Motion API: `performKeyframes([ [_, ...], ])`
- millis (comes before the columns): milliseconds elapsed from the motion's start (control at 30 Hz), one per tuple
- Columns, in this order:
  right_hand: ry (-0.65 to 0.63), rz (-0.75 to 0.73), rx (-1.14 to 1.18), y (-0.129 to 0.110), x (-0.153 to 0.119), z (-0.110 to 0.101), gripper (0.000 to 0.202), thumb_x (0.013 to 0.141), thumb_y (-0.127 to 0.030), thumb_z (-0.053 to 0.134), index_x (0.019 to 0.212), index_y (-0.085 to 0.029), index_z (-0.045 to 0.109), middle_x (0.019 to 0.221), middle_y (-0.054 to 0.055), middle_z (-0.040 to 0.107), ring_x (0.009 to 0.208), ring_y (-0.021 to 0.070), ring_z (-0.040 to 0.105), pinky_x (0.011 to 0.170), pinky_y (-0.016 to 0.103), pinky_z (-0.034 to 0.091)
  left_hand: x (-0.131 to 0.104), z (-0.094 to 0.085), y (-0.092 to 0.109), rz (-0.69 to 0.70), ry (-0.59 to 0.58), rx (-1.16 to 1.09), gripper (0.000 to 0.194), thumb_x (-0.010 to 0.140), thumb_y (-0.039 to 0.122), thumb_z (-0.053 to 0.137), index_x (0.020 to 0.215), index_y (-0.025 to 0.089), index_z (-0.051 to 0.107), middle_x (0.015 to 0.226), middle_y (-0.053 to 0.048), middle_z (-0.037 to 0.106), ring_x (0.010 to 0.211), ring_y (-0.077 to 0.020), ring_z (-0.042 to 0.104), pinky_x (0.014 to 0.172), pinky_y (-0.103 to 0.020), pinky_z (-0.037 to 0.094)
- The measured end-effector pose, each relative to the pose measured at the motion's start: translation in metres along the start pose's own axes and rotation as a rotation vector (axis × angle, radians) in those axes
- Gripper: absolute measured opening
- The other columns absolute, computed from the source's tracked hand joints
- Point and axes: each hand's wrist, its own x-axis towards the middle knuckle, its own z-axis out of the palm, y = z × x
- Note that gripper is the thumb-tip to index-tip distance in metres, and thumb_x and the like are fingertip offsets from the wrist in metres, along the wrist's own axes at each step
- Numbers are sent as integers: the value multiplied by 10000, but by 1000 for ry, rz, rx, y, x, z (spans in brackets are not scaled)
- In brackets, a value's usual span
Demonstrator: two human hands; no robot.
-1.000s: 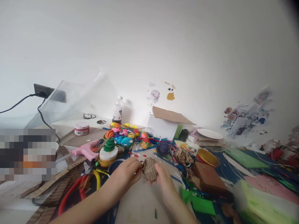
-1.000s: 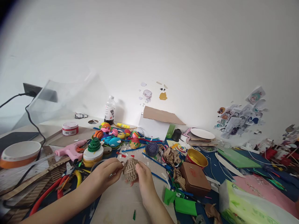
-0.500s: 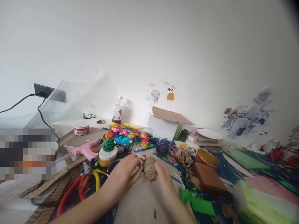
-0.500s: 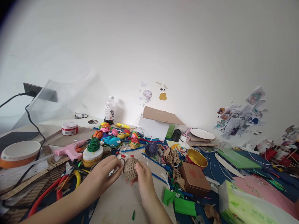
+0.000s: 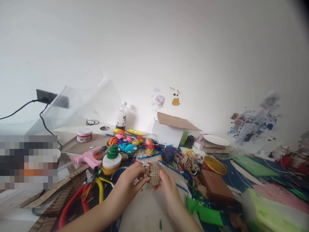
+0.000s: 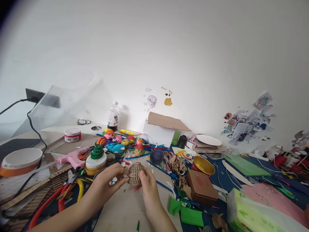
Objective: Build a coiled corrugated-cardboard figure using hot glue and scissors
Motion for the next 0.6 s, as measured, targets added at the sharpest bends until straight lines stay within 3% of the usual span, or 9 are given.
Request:
performKeyframes([
  [333,-39,7,7,-4,-3,4,370,790,-482,559,990,-184,649,942,85,676,758,205,603,557,285,508,0,2,-3,-101,-79,-90,218,820,157,517,620,180,434,652,14,485,617,-129,464,579,-221,388],
  [600,101,-47,-93,-7,-5,2,440,696,-531,627,992,-207,661,1038,87,675,849,244,635,559,278,518,2,0,-1,-98,-81,-89,176,836,189,493,670,190,433,655,27,463,604,-124,444,557,-208,372],
])
